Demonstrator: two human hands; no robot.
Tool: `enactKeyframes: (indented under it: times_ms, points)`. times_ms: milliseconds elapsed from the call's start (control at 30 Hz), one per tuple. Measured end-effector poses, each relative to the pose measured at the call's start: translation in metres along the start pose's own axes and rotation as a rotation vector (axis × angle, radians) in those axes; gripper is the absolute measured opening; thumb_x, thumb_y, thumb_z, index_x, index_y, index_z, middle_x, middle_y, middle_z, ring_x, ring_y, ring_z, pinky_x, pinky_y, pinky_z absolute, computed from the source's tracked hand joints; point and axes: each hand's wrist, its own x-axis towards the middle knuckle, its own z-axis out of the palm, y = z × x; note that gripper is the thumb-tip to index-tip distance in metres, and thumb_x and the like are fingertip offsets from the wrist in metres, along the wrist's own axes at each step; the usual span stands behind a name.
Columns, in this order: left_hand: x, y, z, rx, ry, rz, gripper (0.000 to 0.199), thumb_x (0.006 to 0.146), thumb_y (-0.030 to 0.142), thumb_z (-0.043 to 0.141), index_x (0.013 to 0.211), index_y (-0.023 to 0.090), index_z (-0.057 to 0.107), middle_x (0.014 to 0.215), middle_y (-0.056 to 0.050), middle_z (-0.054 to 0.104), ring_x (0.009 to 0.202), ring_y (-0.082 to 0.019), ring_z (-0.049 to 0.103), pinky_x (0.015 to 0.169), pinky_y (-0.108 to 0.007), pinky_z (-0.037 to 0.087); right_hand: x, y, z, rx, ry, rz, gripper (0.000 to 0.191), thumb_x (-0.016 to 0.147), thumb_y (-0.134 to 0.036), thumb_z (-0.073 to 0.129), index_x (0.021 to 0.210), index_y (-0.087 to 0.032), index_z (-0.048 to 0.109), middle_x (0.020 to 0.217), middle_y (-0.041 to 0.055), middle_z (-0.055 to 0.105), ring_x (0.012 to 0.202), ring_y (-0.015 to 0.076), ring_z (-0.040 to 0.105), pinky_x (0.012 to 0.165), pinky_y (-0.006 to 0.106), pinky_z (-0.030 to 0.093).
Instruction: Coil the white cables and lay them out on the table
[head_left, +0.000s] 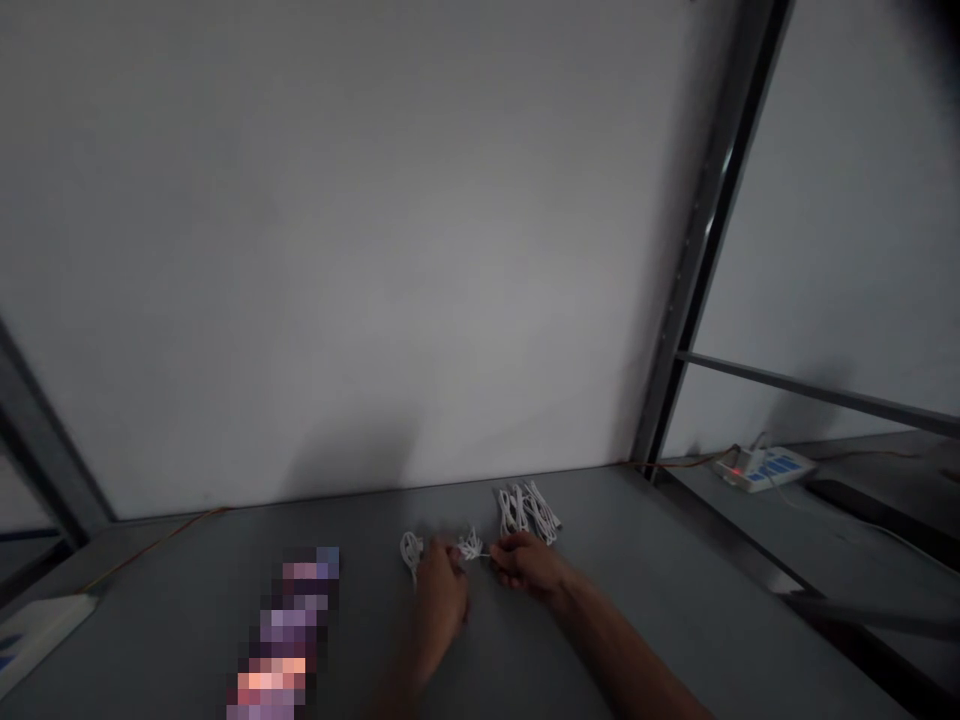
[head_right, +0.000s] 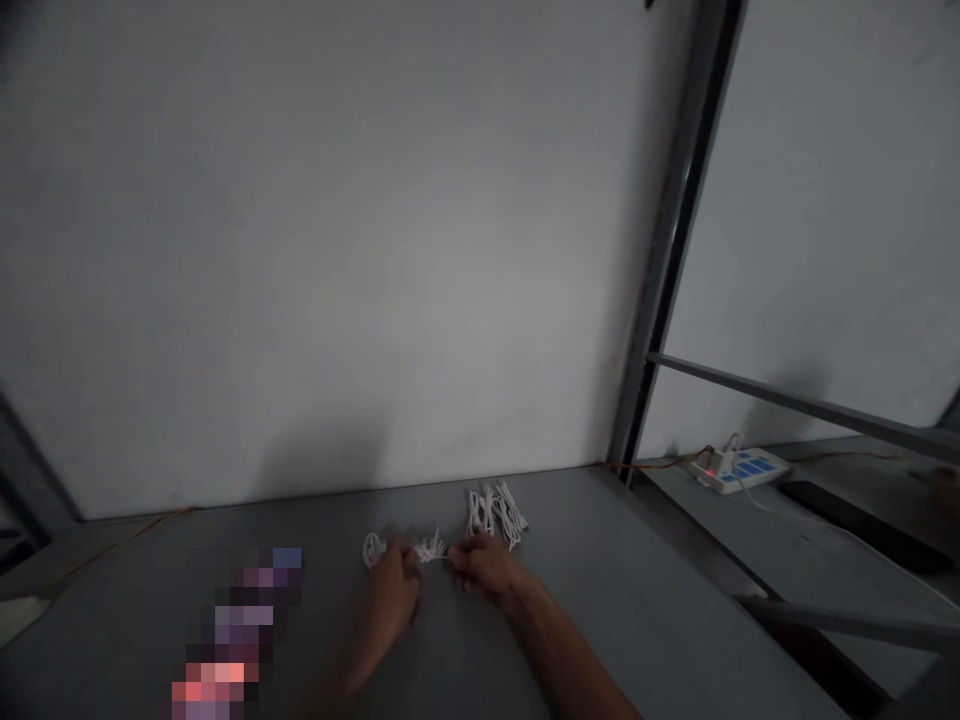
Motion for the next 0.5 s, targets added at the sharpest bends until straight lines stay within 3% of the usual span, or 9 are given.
enactKeyframes:
  times_ms: [167,333,500]
  points:
    - [0.003,-0.003,0.001,-0.090,-0.006,-0.024,0.016,0.091,0.011,0.038,0.085,0.016,0.053,0.071,-0.002,0.064,0.060,-0.011,0.061,0.058,-0.021,0.042,0.000,-0.003,-0.006,-0.030,-0.067,-0.066,0.028,0.078,-0.031,0.061,0.057,-0.017,0.050,0.051,-0.0035,0.051,0.046,0.0087,0.045,0.047,0.019,0.035]
    - [0.001,-0.005,0.006,-0.275,-0.106,-0.134,0.018,0.094,0.016,0.030,0.085,0.019,0.046,0.070,0.002,0.060,0.036,-0.006,0.048,0.038,-0.019,0.030,0.002,-0.001,-0.009,-0.040,-0.056,-0.089,0.023,0.073,-0.031,0.064,0.059,-0.016,0.053,0.053,-0.0037,0.053,0.046,0.0090,0.047,0.049,0.021,0.039]
    - [-0.001,-0.004,0.006,-0.437,-0.164,-0.227,0.019,0.094,0.016,0.029,0.083,0.020,0.044,0.071,0.004,0.058,0.035,-0.004,0.044,0.034,-0.017,0.024,0.003,0.001,-0.011,-0.042,-0.059,-0.133,0.022,0.069,-0.031,0.067,0.059,-0.016,0.055,0.053,-0.0033,0.055,0.047,0.0091,0.048,0.052,0.022,0.042]
